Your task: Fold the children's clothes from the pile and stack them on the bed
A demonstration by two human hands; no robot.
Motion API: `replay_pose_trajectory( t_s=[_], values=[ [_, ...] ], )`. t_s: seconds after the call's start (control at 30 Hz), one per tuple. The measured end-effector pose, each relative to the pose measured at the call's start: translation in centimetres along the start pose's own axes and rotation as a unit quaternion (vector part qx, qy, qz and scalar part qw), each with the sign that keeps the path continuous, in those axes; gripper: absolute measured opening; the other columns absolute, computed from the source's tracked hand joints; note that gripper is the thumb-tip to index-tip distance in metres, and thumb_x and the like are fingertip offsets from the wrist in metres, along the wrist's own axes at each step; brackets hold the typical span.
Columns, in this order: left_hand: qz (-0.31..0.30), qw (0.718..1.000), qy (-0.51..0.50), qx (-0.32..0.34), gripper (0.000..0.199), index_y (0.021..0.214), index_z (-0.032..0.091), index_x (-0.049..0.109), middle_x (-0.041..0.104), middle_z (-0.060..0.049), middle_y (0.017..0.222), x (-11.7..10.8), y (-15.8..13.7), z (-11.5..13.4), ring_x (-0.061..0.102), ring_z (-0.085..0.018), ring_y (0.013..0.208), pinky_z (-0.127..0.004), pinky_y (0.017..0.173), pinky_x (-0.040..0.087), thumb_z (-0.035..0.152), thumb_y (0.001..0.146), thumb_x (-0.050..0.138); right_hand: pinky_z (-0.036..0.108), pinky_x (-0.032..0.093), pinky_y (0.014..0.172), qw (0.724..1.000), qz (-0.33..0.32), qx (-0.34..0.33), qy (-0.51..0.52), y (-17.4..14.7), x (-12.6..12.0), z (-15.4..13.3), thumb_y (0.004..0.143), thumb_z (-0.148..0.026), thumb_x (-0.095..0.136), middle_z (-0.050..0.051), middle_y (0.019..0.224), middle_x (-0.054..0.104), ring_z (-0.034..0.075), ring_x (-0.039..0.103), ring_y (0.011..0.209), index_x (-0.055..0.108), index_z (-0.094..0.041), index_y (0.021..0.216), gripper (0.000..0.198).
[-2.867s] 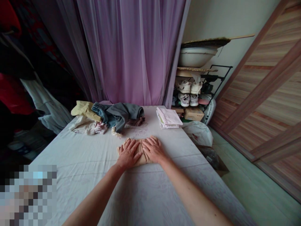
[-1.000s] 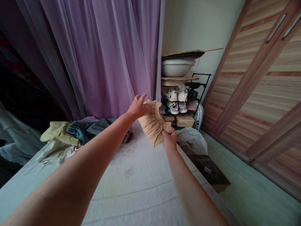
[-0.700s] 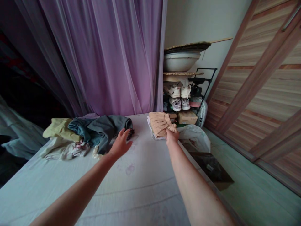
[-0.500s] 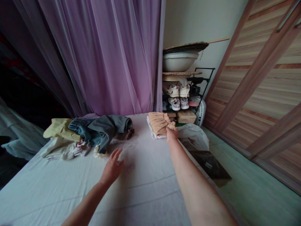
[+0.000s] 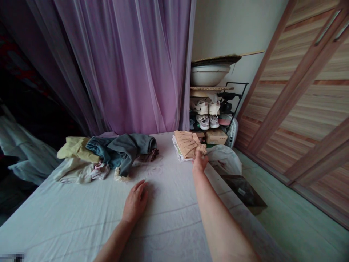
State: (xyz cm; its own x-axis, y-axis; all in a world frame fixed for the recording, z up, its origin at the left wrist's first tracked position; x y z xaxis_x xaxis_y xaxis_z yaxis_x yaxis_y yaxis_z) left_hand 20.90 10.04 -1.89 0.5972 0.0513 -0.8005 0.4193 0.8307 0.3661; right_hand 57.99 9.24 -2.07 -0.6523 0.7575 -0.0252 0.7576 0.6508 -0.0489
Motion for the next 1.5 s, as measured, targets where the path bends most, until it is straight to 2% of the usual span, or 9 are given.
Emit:
replay_pose_trajectory(
  t_s=[0.1,0.17,0.27,0.37,0.5,0.83,0.97,1.17,1.5],
  values=[
    [-0.001,1.000,-0.003,0.003,0.032,0.112,0.019,0.067,0.065,-0.011,0.126,-0.1,0.1,0.2,0.062,-0.025,0.114,-0.043,0.102,0.049,0.024,0.087,0.046,0.026,0.055,0.074,0.997,0.068,0.039,0.017,-3.2,-0.8,1.9,0.091,-0.050,0.024,0.014,0.132,0.056,0.021,0.064,0.111,0.018,-0.021,0.148,0.064],
    [-0.008,1.000,-0.008,0.015,0.030,0.107,0.019,0.068,0.068,-0.011,0.121,-0.2,0.2,0.7,0.062,-0.025,0.112,-0.043,0.102,0.049,0.023,0.088,0.046,0.023,0.053,0.072,0.996,0.072,0.047,0.023,-5.7,-0.4,2.9,0.090,-0.045,0.030,0.015,0.134,0.055,0.019,0.065,0.108,0.016,-0.021,0.147,0.064],
    [-0.019,0.999,-0.018,0.034,0.028,0.100,0.021,0.071,0.071,-0.009,0.112,-0.5,0.3,1.6,0.062,-0.025,0.112,-0.042,0.103,0.048,0.022,0.088,0.045,0.023,0.053,0.071,0.998,0.039,0.035,0.024,-9.2,0.9,3.8,0.082,-0.046,0.043,0.012,0.123,0.062,0.018,0.067,0.099,0.035,-0.021,0.138,0.061],
    [-0.021,0.999,-0.024,0.033,0.027,0.096,0.022,0.071,0.072,-0.008,0.109,-0.7,0.5,2.0,0.062,-0.025,0.111,-0.043,0.103,0.048,0.022,0.088,0.046,0.026,0.053,0.066,1.000,-0.014,0.014,0.015,-11.8,2.4,4.0,0.074,-0.052,0.052,0.008,0.099,0.069,0.019,0.068,0.085,0.057,-0.021,0.112,0.050],
    [-0.026,0.999,-0.027,0.028,0.027,0.095,0.023,0.072,0.072,-0.007,0.109,-0.7,0.5,2.3,0.062,-0.024,0.110,-0.042,0.102,0.048,0.019,0.087,0.047,0.030,0.053,0.068,0.995,-0.084,-0.041,-0.034,-14.2,3.9,3.4,0.072,-0.055,0.052,0.006,0.086,0.070,0.019,0.067,0.074,0.063,-0.022,0.093,0.042],
    [-0.055,0.997,-0.016,0.053,0.026,0.098,0.020,0.070,0.071,-0.009,0.109,0.0,0.8,2.4,0.060,-0.024,0.109,-0.039,0.103,0.045,0.014,0.086,0.047,0.032,0.052,0.070,0.980,-0.127,-0.096,-0.119,-18.5,4.4,2.8,0.076,-0.050,0.047,0.006,0.082,0.071,0.022,0.067,0.073,0.067,-0.022,0.090,0.037],
    [-0.091,0.993,-0.014,0.078,0.028,0.108,0.019,0.068,0.067,-0.010,0.121,0.4,0.2,2.3,0.057,-0.024,0.119,-0.039,0.109,0.041,0.018,0.087,0.050,0.032,0.051,0.070,0.972,-0.146,-0.117,-0.142,-20.1,4.2,2.7,0.075,-0.050,0.046,0.006,0.083,0.072,0.023,0.067,0.074,0.066,-0.023,0.091,0.037],
    [-0.124,0.991,0.037,0.045,0.041,0.129,0.023,0.060,0.054,-0.009,0.143,0.2,-2.5,1.0,0.043,-0.027,0.137,-0.048,0.115,0.030,0.032,0.092,0.048,0.033,0.052,0.075,0.966,-0.150,-0.135,-0.159,-21.3,3.5,3.1,0.076,-0.048,0.046,0.007,0.087,0.073,0.023,0.067,0.079,0.066,-0.024,0.090,0.034],
    [-0.139,0.984,0.110,0.000,0.045,0.138,0.025,0.052,0.046,-0.008,0.150,-2.6,-7.5,0.8,0.035,-0.026,0.142,-0.049,0.117,0.026,0.036,0.096,0.043,0.032,0.053,0.075,0.958,-0.112,-0.206,-0.167,-23.8,1.3,2.9,0.076,-0.044,0.047,0.006,0.083,0.075,0.022,0.068,0.079,0.070,-0.022,0.085,0.034]
  ],
)
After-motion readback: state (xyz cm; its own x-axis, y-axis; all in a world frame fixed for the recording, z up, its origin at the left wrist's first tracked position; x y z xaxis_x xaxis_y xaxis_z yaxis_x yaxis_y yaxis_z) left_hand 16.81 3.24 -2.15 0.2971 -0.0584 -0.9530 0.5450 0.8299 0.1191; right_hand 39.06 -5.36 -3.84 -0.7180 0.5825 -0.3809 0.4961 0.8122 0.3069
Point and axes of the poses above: each hand's wrist, its own y-axis towards the middle knuckle, its own x-axis out of the palm, z = x × y, the point moved 10 cm from there along y, towards the middle knuckle
